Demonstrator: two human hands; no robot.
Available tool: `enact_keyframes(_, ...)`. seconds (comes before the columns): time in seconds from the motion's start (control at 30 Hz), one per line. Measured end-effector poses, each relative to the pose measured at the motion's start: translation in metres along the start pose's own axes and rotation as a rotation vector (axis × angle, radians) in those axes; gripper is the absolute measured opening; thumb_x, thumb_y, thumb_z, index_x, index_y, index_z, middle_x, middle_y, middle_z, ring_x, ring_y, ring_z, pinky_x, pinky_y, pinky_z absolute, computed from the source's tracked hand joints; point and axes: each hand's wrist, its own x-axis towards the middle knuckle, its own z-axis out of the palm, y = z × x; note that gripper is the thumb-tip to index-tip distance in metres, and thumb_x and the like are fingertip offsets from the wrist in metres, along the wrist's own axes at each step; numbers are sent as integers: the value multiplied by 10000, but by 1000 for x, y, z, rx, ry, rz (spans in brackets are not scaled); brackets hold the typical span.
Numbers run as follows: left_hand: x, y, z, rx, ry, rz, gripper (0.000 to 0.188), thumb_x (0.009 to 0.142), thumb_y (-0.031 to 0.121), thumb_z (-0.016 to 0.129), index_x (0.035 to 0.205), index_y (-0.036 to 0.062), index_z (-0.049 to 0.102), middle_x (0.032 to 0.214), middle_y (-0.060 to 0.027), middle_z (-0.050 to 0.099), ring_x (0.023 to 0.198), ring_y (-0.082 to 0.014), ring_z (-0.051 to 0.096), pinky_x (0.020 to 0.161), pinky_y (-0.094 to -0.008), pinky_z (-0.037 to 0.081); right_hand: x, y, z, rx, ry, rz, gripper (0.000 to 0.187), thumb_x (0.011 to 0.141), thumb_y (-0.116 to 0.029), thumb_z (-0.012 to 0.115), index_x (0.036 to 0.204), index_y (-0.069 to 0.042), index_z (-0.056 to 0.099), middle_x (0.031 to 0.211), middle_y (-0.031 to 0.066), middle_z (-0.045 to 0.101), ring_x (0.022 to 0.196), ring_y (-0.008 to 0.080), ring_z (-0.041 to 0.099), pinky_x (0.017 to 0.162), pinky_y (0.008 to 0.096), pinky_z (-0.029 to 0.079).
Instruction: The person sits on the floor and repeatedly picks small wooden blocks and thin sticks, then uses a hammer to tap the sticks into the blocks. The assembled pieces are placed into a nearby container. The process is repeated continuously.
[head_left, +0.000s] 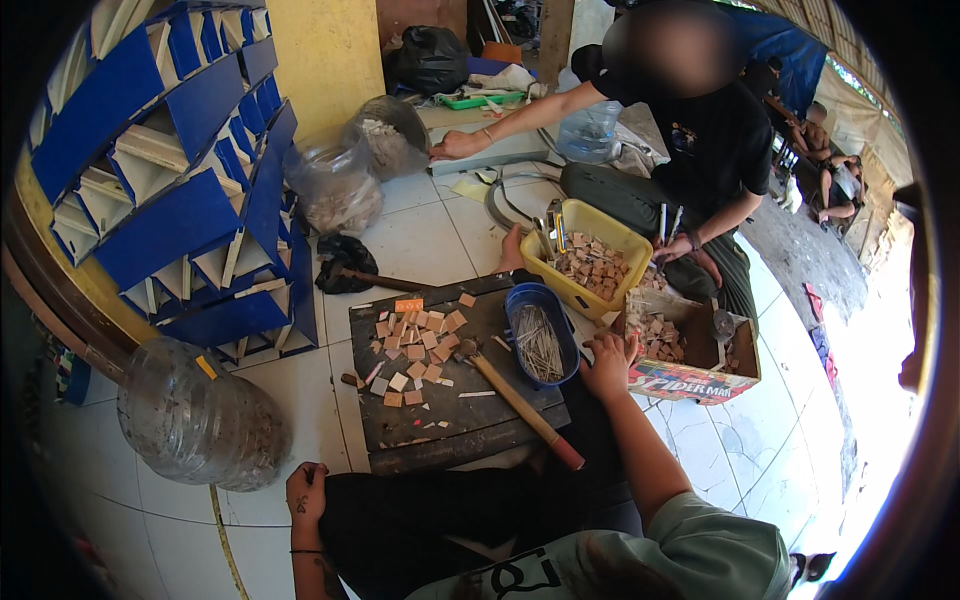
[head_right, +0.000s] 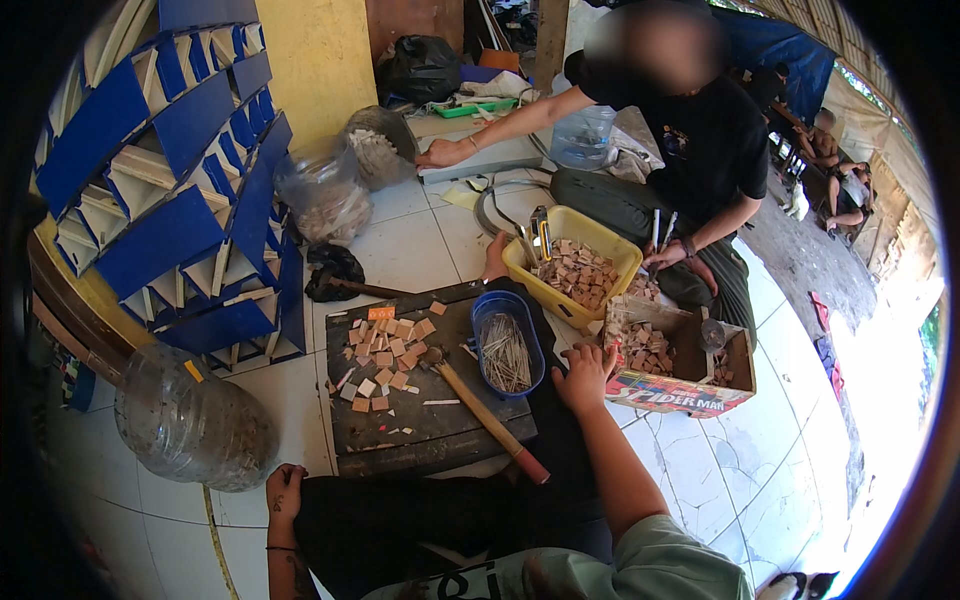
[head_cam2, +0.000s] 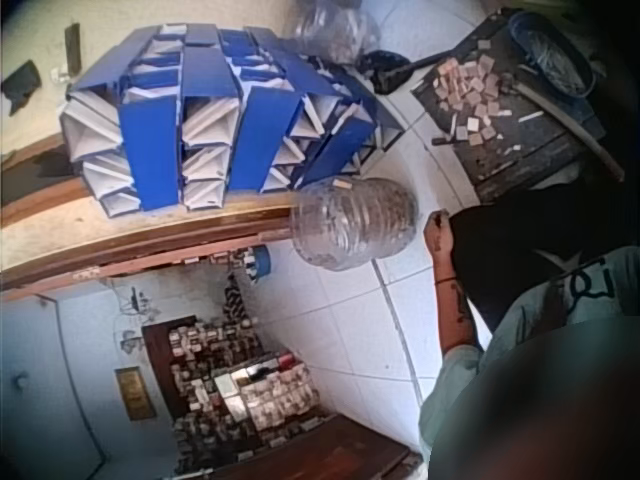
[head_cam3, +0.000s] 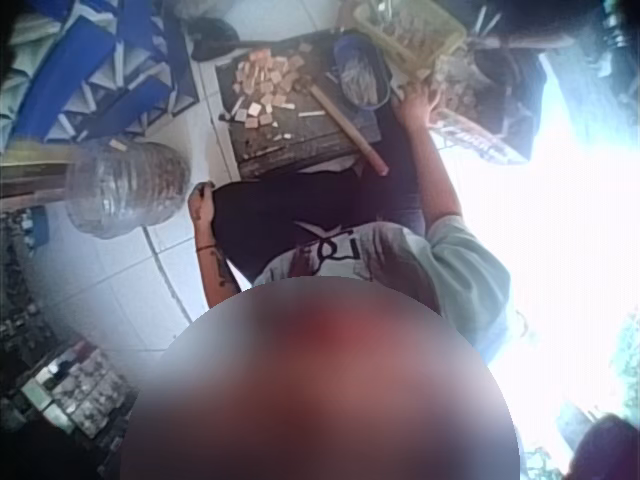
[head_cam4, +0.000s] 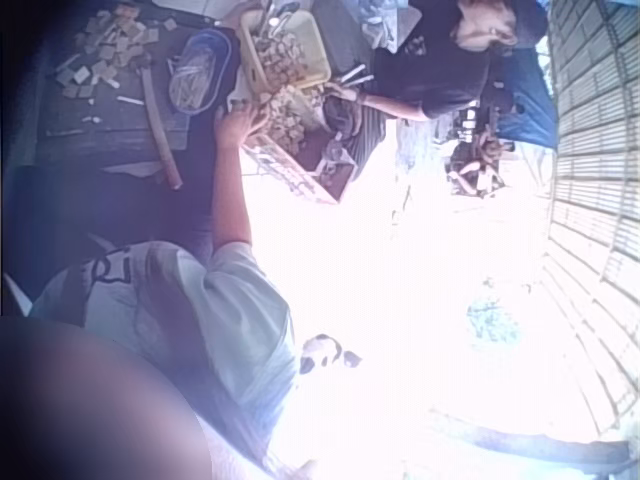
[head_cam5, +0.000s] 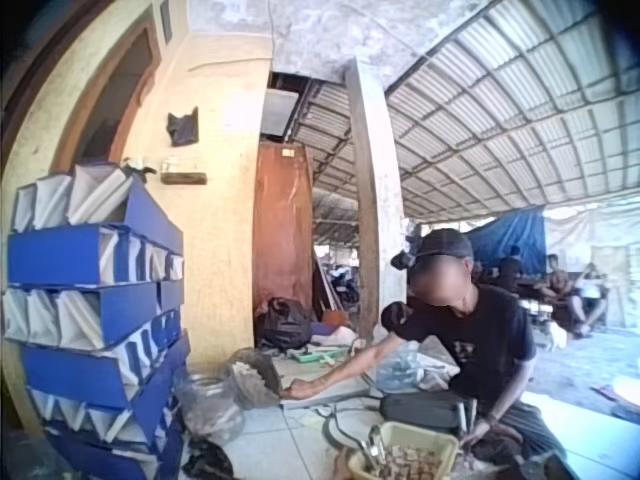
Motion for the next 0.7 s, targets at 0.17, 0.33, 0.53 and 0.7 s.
enact_keyframes(0.17,3,-6,2,-4,-7,-17,332,927,298,579,902,-9,702,861,-159,707,824,-289,671,773,-364,496,-1,-2,-1,16,9,0,359,754,-318,736,1059,-135,694,1209,57,594,1273,254,449,1176,572,67)
enact_keyframes(0.33,4,-10,3,5,-3,-3,337,927,299,577,898,-13,701,861,-164,707,820,-295,670,776,-364,496,-1,-3,-2,19,21,-6,358,752,-312,736,1061,-137,695,1200,53,599,1264,249,458,1173,568,82)
enact_keyframes(0.53,5,-13,3,-7,-4,6,336,925,292,585,890,-23,699,861,-160,711,820,-286,675,777,-357,496,-2,-3,-3,20,36,-22,353,757,-307,730,1061,-132,694,1199,55,598,1257,248,465,1170,568,93)
enact_keyframes(0.7,6,-14,4,-49,-3,9,329,926,279,587,895,-31,695,857,-153,714,818,-265,678,773,-344,497,-2,-3,-2,25,38,-19,350,766,-311,725,1058,-121,691,1202,59,592,1261,251,457,1175,570,74)
